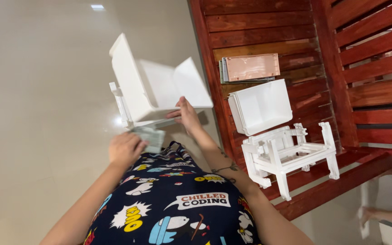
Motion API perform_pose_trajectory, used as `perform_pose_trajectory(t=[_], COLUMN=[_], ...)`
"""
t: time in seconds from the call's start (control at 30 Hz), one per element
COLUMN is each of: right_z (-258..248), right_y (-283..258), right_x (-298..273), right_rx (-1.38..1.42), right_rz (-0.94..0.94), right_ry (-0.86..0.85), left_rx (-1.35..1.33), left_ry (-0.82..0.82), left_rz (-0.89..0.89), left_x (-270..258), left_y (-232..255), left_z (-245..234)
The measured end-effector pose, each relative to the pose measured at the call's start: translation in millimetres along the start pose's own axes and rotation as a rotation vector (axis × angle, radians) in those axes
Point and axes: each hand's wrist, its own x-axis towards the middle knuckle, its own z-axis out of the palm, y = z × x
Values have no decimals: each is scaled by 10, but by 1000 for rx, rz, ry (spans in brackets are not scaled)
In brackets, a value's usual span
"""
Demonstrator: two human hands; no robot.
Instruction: The person repeatedly picks up white plastic frames and trays, inserts a rectangular insert into the frame, and places the assembled unit on a wooden bench. The person handles multiple identical units in a repetitive cycle.
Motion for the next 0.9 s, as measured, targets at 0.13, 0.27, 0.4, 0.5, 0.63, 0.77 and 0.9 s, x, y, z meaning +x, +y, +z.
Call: perform_pose_trajectory(t=[0.13, 0.27, 0.4, 0.5, 0.63, 0.77, 0.9], right_z=[-211, -588, -1045, -1327, -1843, -2468, -2923], right_y=[-39, -27, 68, 315, 799, 1416, 1978], right_x=[51, 3, -116, -224, -257, -164, -133], right_rx=[1, -298, -91, -56, 303, 469, 407], right_rz=[-69, -136, -279, -381, -232, -62, 8], right_ry=[125, 320, 497, 709, 770, 964, 1001], left_rx=[83, 93, -61, -207, -298, -344, -415], left_ry=[-11, 115, 180, 209, 189, 234, 292], left_rz=[-243, -307, -358, -414, -439, -447, -464], left_x=[-26, 225, 408, 476, 606, 830, 1039], left_y=[-156, -208, -120, 19, 242, 499, 794], left_z=[-118, -155, -89, 17, 251, 596, 909])
